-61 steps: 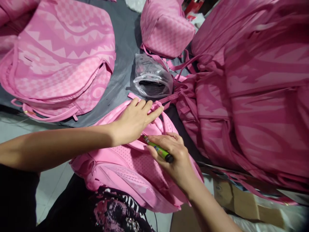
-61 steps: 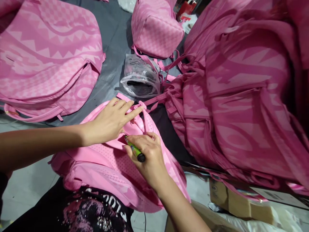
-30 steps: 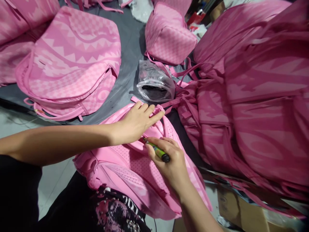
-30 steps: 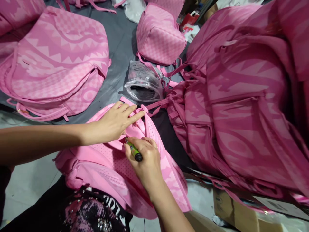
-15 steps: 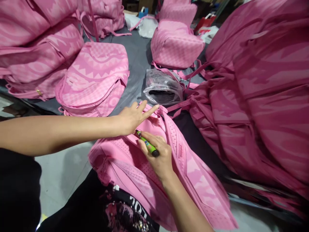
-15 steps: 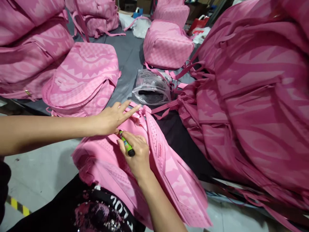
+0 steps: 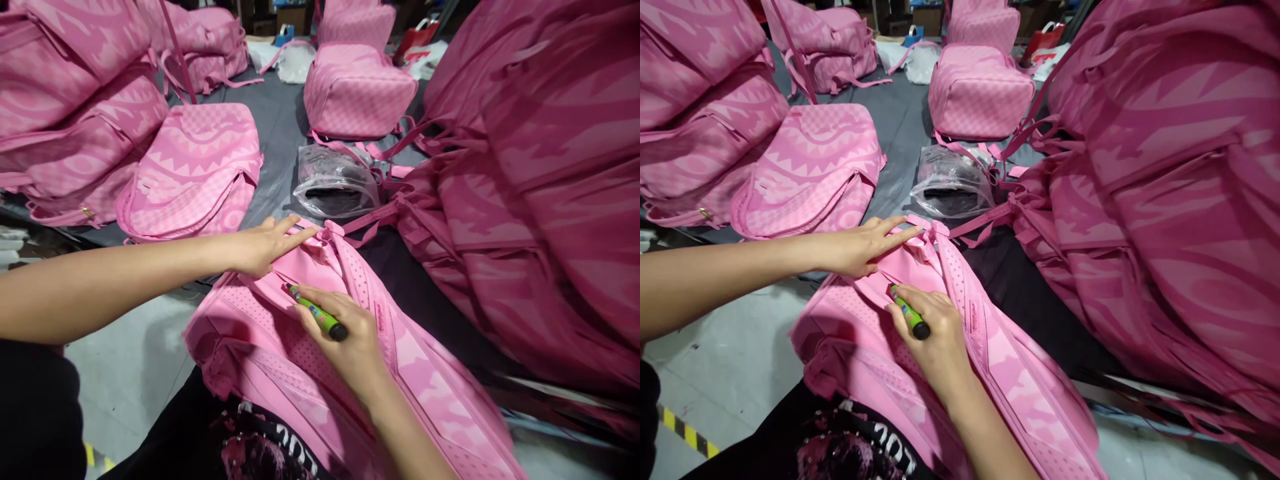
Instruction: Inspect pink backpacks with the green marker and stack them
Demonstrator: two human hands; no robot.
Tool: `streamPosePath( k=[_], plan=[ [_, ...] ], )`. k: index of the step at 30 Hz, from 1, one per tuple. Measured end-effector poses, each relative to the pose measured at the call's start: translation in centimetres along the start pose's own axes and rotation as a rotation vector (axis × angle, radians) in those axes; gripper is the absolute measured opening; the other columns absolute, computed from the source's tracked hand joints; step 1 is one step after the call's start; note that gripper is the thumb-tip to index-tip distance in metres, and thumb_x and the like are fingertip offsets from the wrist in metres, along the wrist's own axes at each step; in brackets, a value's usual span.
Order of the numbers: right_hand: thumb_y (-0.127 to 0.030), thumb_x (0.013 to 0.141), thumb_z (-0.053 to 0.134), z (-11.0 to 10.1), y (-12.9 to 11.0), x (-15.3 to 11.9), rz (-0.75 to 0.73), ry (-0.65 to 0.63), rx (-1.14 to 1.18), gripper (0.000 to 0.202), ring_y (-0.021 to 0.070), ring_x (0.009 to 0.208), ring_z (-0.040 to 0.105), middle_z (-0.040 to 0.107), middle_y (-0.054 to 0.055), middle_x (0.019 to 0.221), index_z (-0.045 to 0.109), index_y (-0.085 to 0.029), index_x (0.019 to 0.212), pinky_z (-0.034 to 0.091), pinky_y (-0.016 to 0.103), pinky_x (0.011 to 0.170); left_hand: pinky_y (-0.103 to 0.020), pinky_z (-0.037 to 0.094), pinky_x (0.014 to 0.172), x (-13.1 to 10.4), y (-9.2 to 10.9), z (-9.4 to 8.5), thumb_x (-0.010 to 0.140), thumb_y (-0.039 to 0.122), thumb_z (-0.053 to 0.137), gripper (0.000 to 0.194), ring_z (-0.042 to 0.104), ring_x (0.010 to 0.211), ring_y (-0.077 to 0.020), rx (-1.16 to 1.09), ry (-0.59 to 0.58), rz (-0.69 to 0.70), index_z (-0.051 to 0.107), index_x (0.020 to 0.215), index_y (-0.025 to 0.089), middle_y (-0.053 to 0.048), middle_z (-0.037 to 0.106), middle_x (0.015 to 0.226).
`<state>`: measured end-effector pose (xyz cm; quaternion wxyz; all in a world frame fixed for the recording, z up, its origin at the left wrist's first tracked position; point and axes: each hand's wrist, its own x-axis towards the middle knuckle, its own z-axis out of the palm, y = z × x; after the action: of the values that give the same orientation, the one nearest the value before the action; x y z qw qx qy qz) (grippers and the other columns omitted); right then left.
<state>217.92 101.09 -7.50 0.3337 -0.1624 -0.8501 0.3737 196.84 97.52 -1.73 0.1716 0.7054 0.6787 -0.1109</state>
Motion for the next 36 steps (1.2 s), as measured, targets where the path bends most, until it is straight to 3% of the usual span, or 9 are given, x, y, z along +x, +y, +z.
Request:
streamPosePath(
  k=[6,13,19,23,36],
  plan=[
    [-0.021,0.087,0.067,2.1,-0.2,1.0,-0.003,0.05,-0.073,0.014,0.0222,0.085,0.074,0.077,0.007,0.098,0.071,-0.02,0.1,0.058,0.04,0.079,-0.04,0.04,0.104,0.0,0.6,-0.2,0.079,0.002,0.054,0.101,0.038,0.136,-0.0324,0.032,-0.008,-0.048,-0.006,0.157,0.029,-0.018,0.004,0.164],
    [-0.02,0.088,0.066,3.1,-0.5,1.0,0.018,0.089,-0.132,0.012,0.0206,0.083,0.073,0.077,0.006,0.097,0.069,-0.02,0.099,0.053,0.039,0.078,-0.04,0.04,0.103,0.1,0.2,0.7,0.081,0.004,0.054,0.096,0.037,0.137,-0.0314,-0.007,0.065,-0.037,0.001,0.157,0.028,-0.018,0.007,0.164],
    [-0.022,0.088,0.066,3.1,-0.8,1.1,0.073,0.026,-0.149,0.013,0.0201,0.08,0.072,0.077,0.005,0.094,0.07,-0.021,0.101,0.053,0.039,0.079,-0.037,0.041,0.101,0.0,-0.2,1.4,0.082,0.005,0.054,0.093,0.039,0.135,-0.0293,-0.055,0.122,-0.017,0.004,0.157,0.029,-0.016,0.011,0.163],
    [-0.021,0.087,0.065,3.1,-1.0,1.3,0.066,0.049,-0.177,0.013,0.02,0.08,0.072,0.077,0.005,0.095,0.07,-0.019,0.099,0.053,0.037,0.077,-0.039,0.043,0.1,0.2,-0.2,1.7,0.083,0.005,0.055,0.092,0.038,0.136,-0.0322,-0.071,0.133,-0.008,0.005,0.157,0.027,-0.019,0.01,0.163],
    [-0.019,0.087,0.061,3.6,-1.4,1.9,0.048,0.001,-0.157,0.011,0.0203,0.08,0.073,0.077,0.005,0.093,0.07,-0.019,0.093,0.055,0.035,0.078,-0.037,0.045,0.096,-0.6,0.3,1.3,0.081,0.007,0.059,0.093,0.044,0.13,-0.0318,-0.032,0.146,-0.03,0.007,0.156,0.025,-0.02,0.012,0.163]
  ],
)
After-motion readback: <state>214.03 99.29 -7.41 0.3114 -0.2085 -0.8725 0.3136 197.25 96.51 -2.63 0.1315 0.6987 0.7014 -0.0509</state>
